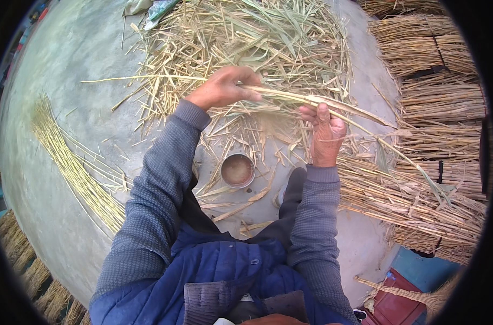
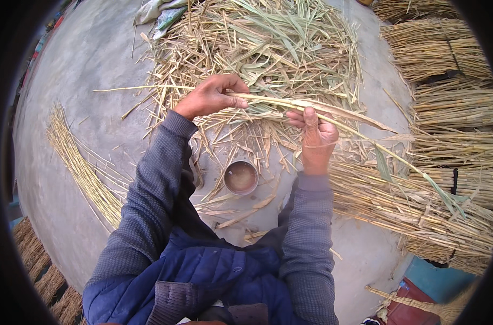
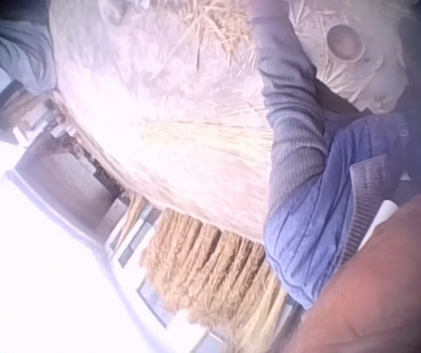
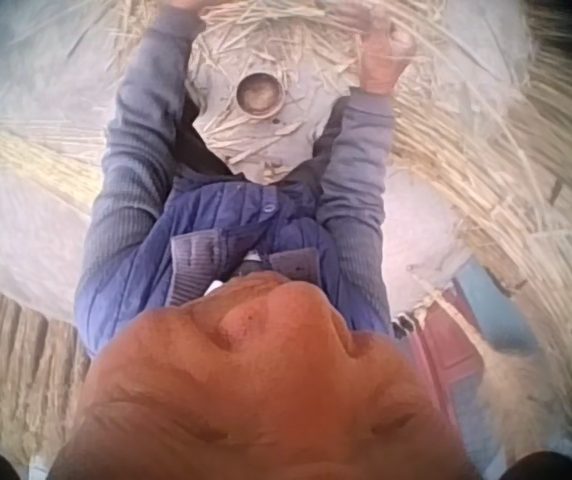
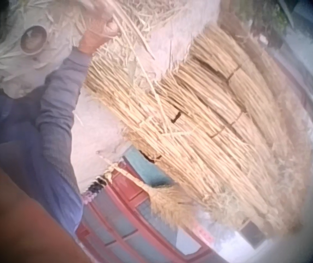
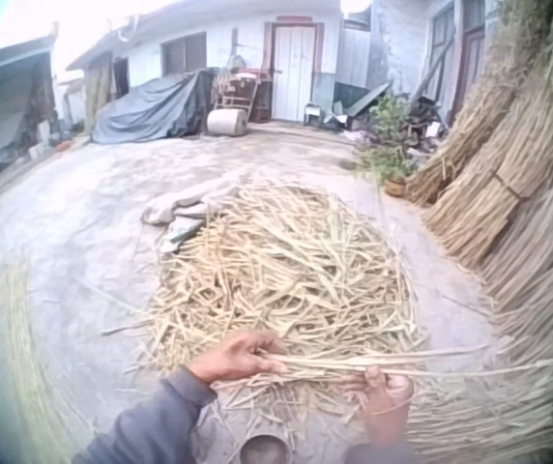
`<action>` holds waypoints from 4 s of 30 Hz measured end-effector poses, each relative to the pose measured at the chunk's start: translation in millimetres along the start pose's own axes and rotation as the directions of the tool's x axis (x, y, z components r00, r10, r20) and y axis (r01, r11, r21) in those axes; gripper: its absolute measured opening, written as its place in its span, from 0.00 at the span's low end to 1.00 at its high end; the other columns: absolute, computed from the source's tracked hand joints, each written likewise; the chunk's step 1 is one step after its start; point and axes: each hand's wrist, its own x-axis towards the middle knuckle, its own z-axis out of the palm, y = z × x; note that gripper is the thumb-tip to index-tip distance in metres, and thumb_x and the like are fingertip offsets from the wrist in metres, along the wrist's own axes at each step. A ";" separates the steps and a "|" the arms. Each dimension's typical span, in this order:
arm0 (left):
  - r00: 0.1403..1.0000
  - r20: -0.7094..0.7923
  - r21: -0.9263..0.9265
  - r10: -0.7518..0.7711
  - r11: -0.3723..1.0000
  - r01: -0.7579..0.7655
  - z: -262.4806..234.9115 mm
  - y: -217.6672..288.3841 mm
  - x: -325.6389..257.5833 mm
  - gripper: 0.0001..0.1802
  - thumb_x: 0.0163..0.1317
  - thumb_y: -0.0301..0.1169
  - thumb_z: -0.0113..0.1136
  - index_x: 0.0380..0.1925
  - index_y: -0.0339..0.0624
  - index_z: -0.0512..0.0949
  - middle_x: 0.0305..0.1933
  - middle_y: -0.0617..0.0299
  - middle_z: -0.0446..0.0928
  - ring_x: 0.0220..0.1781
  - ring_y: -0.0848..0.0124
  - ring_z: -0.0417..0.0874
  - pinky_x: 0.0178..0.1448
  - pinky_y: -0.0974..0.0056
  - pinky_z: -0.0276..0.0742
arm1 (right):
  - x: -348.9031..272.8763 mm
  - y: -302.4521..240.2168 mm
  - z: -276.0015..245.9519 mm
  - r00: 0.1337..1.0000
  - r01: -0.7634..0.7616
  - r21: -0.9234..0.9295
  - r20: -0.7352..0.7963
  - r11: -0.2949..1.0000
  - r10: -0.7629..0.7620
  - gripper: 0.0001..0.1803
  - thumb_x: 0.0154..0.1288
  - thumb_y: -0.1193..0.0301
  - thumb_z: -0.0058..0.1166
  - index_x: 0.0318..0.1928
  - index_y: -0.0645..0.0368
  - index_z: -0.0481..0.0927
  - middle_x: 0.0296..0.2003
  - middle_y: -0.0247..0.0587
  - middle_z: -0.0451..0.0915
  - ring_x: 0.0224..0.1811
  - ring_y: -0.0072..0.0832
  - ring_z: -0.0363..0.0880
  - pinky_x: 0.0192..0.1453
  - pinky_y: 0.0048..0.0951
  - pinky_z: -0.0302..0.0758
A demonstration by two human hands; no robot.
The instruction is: The person sits on the floor and repeatedly strips the fibrous material from long palm leaves by hand. They pull the fibers off each leaf and place the cleaned stems into a growing pile on the right side of the frame.
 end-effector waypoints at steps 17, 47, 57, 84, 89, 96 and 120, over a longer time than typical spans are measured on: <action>0.835 -0.397 -0.691 -0.381 0.723 0.001 -52.8 -41.3 -4.6 0.09 0.68 0.33 0.68 0.39 0.38 0.81 0.33 0.63 0.85 0.32 0.78 0.82 0.38 0.76 0.77 | 7.4 -6.3 -28.0 0.999 -0.049 -0.047 -0.010 0.998 0.049 0.17 0.74 0.63 0.60 0.48 0.68 0.78 0.38 0.49 0.86 0.37 0.32 0.88 0.45 0.30 0.86; 0.955 -0.074 0.153 0.287 0.950 -0.274 51.8 8.8 5.3 0.12 0.60 0.33 0.72 0.38 0.35 0.85 0.29 0.60 0.85 0.30 0.71 0.84 0.36 0.63 0.78 | 3.0 8.0 6.3 0.961 -0.249 -0.059 0.110 0.967 0.254 0.18 0.75 0.61 0.59 0.50 0.66 0.77 0.42 0.49 0.86 0.43 0.32 0.89 0.47 0.26 0.84; 0.984 -0.151 -0.036 0.099 0.994 -0.106 52.4 5.9 6.2 0.14 0.57 0.39 0.72 0.35 0.40 0.87 0.33 0.55 0.87 0.33 0.65 0.87 0.40 0.62 0.80 | 0.1 12.5 3.4 0.965 -0.257 0.031 0.052 0.966 0.256 0.17 0.76 0.64 0.57 0.50 0.69 0.76 0.39 0.51 0.86 0.42 0.32 0.89 0.44 0.25 0.86; 0.884 -0.124 0.432 0.452 0.826 -0.362 39.8 10.1 7.5 0.13 0.59 0.39 0.72 0.39 0.45 0.85 0.35 0.60 0.85 0.42 0.62 0.83 0.50 0.58 0.70 | 6.9 22.1 20.7 0.963 -0.252 -0.029 0.097 0.967 0.253 0.19 0.74 0.62 0.61 0.51 0.68 0.79 0.40 0.49 0.87 0.41 0.32 0.89 0.47 0.26 0.85; 0.925 -0.195 0.434 0.325 0.875 -0.216 2.9 -1.2 4.0 0.08 0.59 0.36 0.71 0.31 0.46 0.85 0.29 0.62 0.84 0.33 0.64 0.83 0.46 0.60 0.69 | 10.4 9.4 -7.7 0.986 -0.169 0.170 0.016 0.971 0.168 0.16 0.73 0.72 0.60 0.56 0.67 0.75 0.49 0.50 0.85 0.48 0.32 0.87 0.50 0.26 0.86; 0.984 -0.161 0.278 0.080 0.960 -0.032 -35.9 -11.7 -10.6 0.09 0.60 0.33 0.71 0.31 0.40 0.84 0.25 0.59 0.84 0.27 0.66 0.85 0.37 0.60 0.77 | 16.5 7.5 -30.1 0.992 -0.112 0.314 -0.025 0.943 0.126 0.16 0.75 0.74 0.56 0.59 0.64 0.74 0.52 0.51 0.83 0.50 0.33 0.86 0.52 0.29 0.87; 0.863 -0.212 0.321 0.458 0.867 -0.381 37.8 31.8 9.5 0.08 0.54 0.33 0.73 0.31 0.41 0.87 0.28 0.56 0.84 0.32 0.60 0.85 0.39 0.58 0.78 | -5.2 8.9 14.1 0.994 0.023 0.167 0.101 0.986 -0.041 0.11 0.73 0.73 0.53 0.52 0.64 0.75 0.51 0.57 0.82 0.50 0.41 0.87 0.56 0.36 0.85</action>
